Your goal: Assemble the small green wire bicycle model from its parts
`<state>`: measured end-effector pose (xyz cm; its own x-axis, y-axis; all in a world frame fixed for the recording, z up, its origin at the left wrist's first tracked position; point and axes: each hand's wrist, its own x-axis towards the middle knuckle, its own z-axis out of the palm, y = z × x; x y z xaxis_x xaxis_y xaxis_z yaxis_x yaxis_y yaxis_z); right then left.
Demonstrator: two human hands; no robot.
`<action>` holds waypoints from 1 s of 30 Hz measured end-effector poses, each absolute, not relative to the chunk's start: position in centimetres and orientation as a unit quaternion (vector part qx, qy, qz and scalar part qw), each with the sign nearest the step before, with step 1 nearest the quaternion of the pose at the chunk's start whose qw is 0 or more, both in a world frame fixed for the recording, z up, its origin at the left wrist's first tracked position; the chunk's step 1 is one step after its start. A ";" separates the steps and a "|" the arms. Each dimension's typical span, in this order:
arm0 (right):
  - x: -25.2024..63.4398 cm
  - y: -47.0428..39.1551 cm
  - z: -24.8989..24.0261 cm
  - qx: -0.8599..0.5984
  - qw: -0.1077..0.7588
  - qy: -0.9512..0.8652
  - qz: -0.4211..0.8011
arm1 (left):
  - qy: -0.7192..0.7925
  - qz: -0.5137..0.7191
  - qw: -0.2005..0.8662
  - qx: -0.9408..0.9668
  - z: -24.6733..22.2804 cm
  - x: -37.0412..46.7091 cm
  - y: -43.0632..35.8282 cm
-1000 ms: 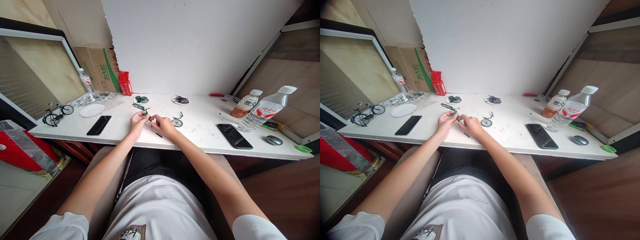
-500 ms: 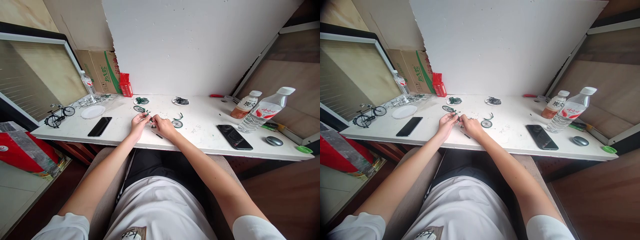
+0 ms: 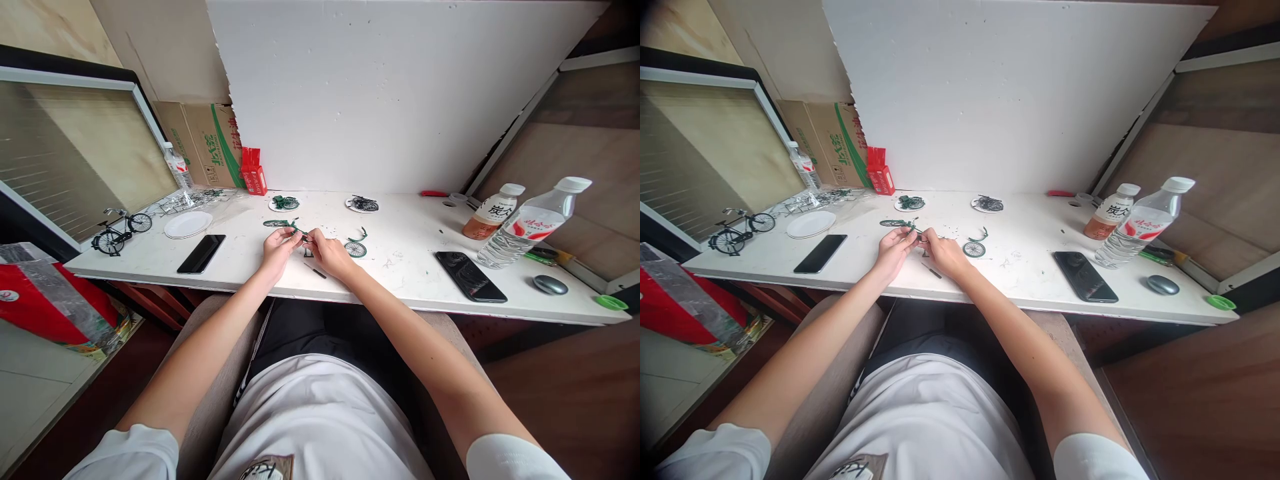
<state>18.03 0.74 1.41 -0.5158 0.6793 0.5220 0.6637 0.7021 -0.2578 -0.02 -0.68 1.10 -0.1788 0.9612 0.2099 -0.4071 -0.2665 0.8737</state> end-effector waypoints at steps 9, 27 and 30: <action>18.1 0.9 1.3 -0.377 0.295 -0.878 0.032 | 0.345 0.690 0.510 0.381 1.2 -0.1 -0.6; 17.8 0.5 1.3 -0.400 0.299 -0.866 -0.016 | 0.318 0.700 0.525 0.365 1.6 -0.1 -0.9; 17.9 0.7 1.1 -0.403 0.291 -0.867 -0.038 | 0.315 0.698 0.530 0.365 1.6 -0.1 -0.9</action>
<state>17.89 0.71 1.11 -0.5061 0.6761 0.5356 0.7207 0.6726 -0.1681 -0.07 -0.87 1.58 -0.1721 0.9695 0.1745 -0.5092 -0.2392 0.8268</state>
